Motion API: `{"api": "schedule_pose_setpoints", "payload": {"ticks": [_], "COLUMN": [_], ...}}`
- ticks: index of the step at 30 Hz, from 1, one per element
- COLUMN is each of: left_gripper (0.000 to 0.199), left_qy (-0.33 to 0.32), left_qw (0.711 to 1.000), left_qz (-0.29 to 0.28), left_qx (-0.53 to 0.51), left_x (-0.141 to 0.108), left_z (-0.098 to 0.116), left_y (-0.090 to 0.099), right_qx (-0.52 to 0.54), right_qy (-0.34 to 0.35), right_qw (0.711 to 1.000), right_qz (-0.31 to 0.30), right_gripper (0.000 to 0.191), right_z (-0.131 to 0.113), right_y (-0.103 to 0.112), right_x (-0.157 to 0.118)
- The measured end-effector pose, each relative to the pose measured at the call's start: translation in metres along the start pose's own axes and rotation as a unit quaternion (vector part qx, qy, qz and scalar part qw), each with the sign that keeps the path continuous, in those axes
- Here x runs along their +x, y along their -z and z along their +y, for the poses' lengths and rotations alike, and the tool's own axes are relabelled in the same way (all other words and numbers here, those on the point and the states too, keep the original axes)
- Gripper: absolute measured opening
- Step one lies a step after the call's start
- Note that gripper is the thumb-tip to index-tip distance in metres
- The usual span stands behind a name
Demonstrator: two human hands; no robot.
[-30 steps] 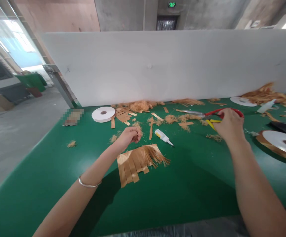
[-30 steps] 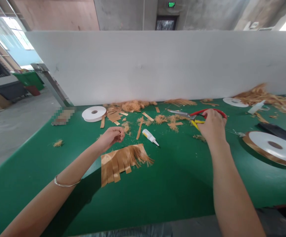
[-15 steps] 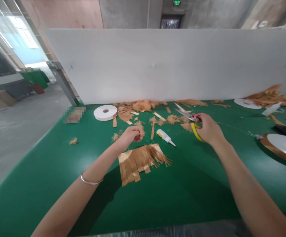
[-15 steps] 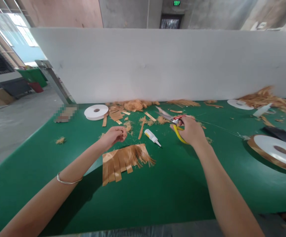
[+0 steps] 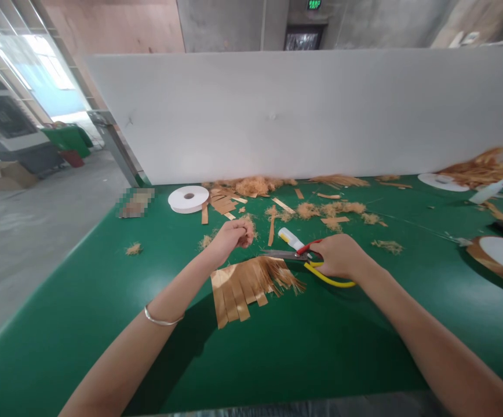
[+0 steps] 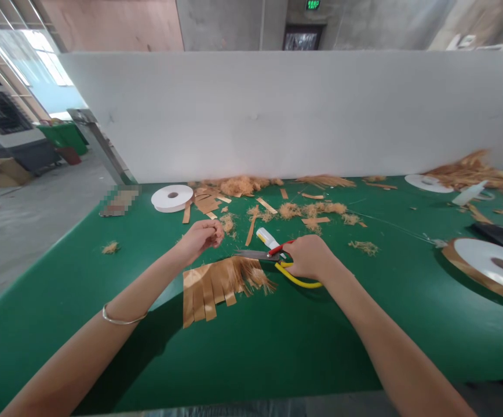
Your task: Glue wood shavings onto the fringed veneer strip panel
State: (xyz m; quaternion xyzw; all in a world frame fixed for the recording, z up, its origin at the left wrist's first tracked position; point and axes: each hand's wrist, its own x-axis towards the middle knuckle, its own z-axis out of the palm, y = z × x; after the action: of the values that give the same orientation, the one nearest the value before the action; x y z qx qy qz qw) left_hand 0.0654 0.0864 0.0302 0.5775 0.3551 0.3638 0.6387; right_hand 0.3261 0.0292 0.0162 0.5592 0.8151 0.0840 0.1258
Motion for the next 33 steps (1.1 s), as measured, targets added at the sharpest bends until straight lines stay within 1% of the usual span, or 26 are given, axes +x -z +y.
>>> {"api": "schedule_pose_setpoints", "payload": {"ticks": [5, 8, 15, 23, 33], "left_gripper": [0.013, 0.014, 0.014, 0.014, 0.015], "left_qy": [-0.001, 0.001, 0.004, 0.014, 0.017], "left_qw": [1.000, 1.000, 1.000, 0.999, 0.997], "left_qz": [-0.002, -0.002, -0.009, -0.015, -0.030], "left_qx": [-0.005, -0.006, -0.014, -0.044, -0.062], "left_x": [-0.001, -0.002, -0.004, -0.005, -0.005], "left_z": [0.000, 0.001, 0.004, 0.007, 0.006], "left_y": [0.000, -0.002, -0.006, -0.009, -0.009], "right_qx": [0.004, -0.001, -0.008, -0.013, -0.015], "right_qy": [0.014, 0.016, 0.022, 0.024, 0.033], "right_qw": [1.000, 1.000, 0.999, 0.999, 0.999], "right_qz": [0.007, -0.006, -0.035, -0.032, -0.018], "right_gripper": [0.037, 0.035, 0.038, 0.038, 0.029], "right_z": [-0.004, -0.008, -0.016, -0.017, -0.018], "right_y": [0.002, 0.005, 0.010, 0.003, -0.001], "right_x": [0.000, 0.001, 0.003, 0.007, 0.008]}}
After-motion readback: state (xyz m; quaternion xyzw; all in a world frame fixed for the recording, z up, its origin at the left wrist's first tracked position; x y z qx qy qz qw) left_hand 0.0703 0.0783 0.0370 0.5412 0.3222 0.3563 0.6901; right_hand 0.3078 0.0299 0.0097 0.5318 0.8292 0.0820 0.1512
